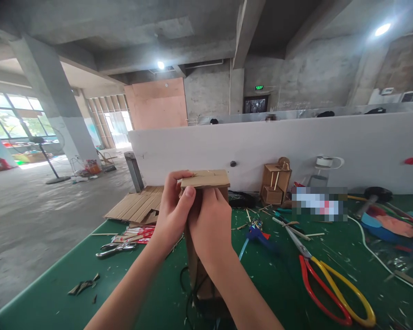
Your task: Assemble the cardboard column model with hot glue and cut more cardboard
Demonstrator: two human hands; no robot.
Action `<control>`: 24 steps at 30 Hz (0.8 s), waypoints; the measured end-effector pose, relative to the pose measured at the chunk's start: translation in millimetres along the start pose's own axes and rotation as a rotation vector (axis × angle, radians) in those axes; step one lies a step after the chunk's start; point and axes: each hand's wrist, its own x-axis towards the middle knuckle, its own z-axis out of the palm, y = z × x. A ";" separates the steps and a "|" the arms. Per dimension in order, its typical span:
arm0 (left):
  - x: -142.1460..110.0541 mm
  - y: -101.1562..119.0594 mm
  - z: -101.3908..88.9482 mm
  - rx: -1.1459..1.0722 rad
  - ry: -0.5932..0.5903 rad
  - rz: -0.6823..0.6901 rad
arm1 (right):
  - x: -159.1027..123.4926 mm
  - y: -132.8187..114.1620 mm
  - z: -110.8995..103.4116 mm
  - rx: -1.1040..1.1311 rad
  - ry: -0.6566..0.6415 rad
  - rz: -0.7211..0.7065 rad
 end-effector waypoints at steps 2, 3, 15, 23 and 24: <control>-0.5 -0.7 0.2 0.003 -0.012 -0.009 | -0.5 -0.8 -0.5 -0.005 0.007 0.001; -0.9 -1.0 0.3 0.002 -0.014 -0.008 | -0.6 -1.2 -0.9 0.000 0.012 0.000; -3.7 -2.5 2.5 -0.014 0.007 0.024 | -0.8 -1.0 -0.3 0.023 0.039 -0.005; -3.2 -1.2 1.1 -0.003 0.020 0.029 | 3.4 -2.0 -9.1 -0.022 -0.133 0.043; -2.9 -1.4 0.9 -0.005 0.021 0.031 | 4.1 -2.7 -10.2 -0.016 -0.147 0.051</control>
